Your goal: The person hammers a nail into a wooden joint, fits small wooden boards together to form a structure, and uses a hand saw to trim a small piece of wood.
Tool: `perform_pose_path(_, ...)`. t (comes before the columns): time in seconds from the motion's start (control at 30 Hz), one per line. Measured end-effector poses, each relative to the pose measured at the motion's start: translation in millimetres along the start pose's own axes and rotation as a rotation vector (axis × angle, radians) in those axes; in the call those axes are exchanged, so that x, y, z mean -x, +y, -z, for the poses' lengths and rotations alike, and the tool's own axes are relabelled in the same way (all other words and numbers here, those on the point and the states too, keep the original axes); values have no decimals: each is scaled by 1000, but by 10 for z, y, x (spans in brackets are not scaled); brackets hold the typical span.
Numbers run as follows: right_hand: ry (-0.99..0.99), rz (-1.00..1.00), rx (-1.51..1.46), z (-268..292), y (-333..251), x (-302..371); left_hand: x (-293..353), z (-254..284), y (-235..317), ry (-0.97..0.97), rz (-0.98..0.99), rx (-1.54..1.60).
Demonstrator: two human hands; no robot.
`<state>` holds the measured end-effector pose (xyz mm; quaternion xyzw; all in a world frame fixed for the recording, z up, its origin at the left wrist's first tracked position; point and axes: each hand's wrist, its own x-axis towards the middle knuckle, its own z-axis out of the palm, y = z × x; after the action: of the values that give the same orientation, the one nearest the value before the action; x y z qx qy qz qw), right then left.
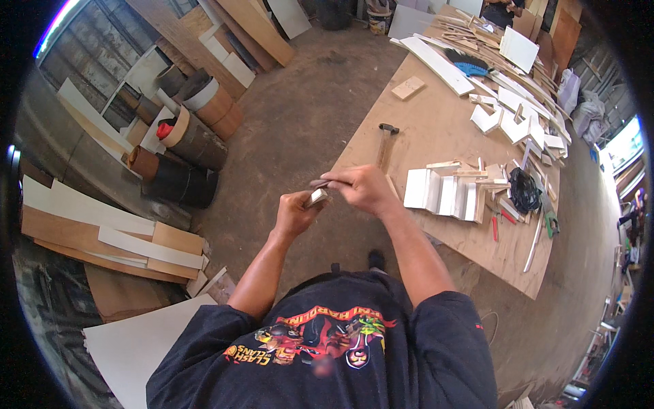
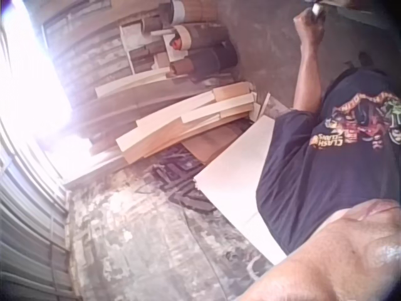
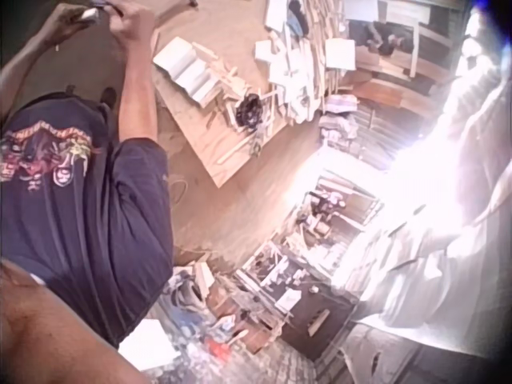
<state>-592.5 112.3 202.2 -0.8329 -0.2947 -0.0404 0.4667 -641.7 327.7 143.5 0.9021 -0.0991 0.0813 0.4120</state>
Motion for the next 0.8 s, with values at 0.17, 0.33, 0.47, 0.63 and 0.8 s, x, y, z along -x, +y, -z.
perform_pose_path(0.17, -56, 4, 81, 89, -60, 15, -50, 66, 111, 63, -80, -17)
perform_pose_path(0.33, 3, -24, -247, -57, -111, 84, -19, -2, 78, 138, -126, 120)
perform_pose_path(0.47, -40, -221, -144, 6, -25, 107, 17, 37, -2, 54, -19, 419)
perform_pose_path(0.63, -4, -93, -495, -173, -190, 222, 15, 134, 158, -156, 159, 640)
perform_pose_path(0.8, 33, -146, -453, -89, 44, 155, 29, 179, 173, -273, 261, 831)
